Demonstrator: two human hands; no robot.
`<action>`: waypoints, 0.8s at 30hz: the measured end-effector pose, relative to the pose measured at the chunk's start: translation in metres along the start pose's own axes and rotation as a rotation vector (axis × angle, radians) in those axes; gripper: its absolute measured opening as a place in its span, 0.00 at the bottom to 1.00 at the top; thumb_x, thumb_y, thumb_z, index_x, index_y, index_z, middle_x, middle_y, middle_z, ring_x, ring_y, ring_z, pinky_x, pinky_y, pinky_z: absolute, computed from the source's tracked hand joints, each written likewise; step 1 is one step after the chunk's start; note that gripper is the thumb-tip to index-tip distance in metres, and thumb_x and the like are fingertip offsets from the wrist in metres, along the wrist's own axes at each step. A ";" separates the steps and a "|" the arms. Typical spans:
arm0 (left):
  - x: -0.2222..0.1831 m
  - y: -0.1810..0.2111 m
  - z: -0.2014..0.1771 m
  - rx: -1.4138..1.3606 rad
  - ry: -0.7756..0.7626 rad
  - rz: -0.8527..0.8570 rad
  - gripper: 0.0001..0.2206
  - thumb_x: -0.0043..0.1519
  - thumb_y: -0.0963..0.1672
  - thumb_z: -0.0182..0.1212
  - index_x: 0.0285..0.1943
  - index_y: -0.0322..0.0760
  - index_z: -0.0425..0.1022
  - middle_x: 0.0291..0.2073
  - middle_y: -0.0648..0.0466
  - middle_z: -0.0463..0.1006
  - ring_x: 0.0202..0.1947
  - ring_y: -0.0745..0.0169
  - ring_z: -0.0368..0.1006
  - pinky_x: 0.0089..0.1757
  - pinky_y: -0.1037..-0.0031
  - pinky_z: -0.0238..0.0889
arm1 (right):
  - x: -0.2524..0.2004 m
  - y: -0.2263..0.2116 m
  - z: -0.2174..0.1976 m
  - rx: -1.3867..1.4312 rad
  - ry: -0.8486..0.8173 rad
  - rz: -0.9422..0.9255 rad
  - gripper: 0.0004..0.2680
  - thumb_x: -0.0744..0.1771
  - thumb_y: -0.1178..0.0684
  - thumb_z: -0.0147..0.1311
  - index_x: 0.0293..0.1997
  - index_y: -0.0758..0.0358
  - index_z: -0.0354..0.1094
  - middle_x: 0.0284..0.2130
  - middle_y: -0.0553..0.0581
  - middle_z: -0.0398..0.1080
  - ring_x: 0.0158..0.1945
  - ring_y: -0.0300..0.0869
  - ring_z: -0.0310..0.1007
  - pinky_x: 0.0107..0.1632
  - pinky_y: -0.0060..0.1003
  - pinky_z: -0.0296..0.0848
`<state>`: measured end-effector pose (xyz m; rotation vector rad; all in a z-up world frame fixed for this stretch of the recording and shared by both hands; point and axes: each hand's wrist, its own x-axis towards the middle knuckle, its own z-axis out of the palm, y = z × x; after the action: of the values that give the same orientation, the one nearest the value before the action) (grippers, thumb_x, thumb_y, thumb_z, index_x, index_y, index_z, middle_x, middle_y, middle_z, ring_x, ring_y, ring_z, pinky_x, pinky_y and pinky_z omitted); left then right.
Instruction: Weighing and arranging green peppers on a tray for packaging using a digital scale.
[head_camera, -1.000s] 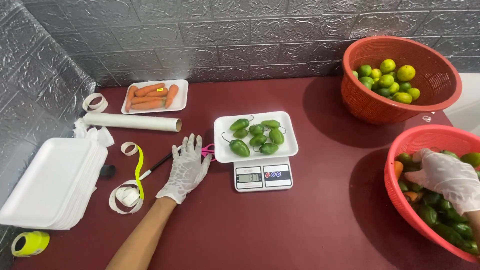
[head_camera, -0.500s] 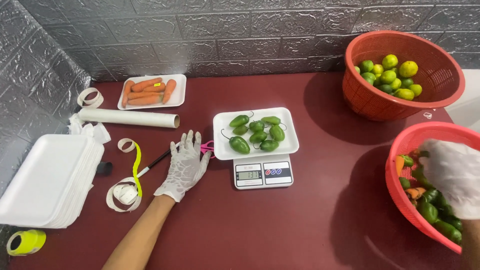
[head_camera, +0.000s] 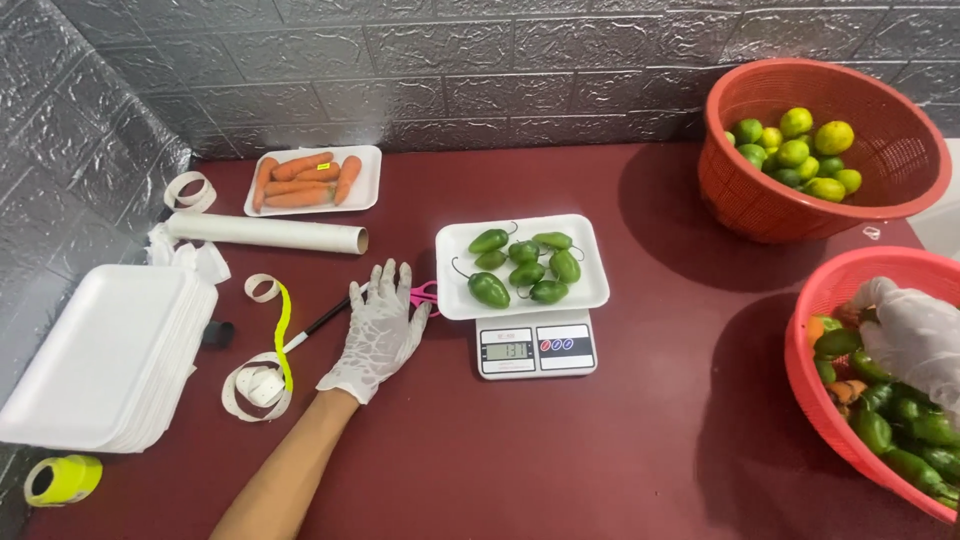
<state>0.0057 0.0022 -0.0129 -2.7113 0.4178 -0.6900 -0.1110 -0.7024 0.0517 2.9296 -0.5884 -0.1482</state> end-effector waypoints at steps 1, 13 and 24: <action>-0.001 -0.001 0.000 -0.003 0.000 -0.003 0.33 0.66 0.57 0.44 0.77 0.39 0.59 0.71 0.43 0.64 0.70 0.49 0.63 0.61 0.48 0.58 | 0.003 0.003 0.003 -0.004 0.001 -0.001 0.14 0.62 0.50 0.53 0.53 0.42 0.73 0.41 0.60 0.84 0.47 0.56 0.83 0.51 0.44 0.76; 0.003 -0.001 -0.004 0.004 0.006 -0.005 0.33 0.66 0.58 0.43 0.77 0.39 0.59 0.71 0.44 0.64 0.70 0.49 0.62 0.60 0.47 0.59 | -0.017 0.003 0.002 0.412 0.082 0.076 0.10 0.57 0.59 0.66 0.38 0.58 0.78 0.29 0.62 0.79 0.32 0.53 0.77 0.41 0.41 0.69; 0.002 0.000 -0.003 -0.048 -0.037 -0.005 0.33 0.66 0.57 0.44 0.77 0.38 0.57 0.71 0.42 0.63 0.70 0.47 0.62 0.61 0.46 0.56 | -0.027 -0.029 0.024 0.975 0.300 -0.106 0.07 0.72 0.67 0.53 0.52 0.74 0.56 0.28 0.67 0.58 0.26 0.51 0.56 0.24 0.47 0.56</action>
<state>0.0059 0.0010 -0.0092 -2.7669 0.4244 -0.6383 -0.1278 -0.6685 0.0246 3.7698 -0.5588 0.7713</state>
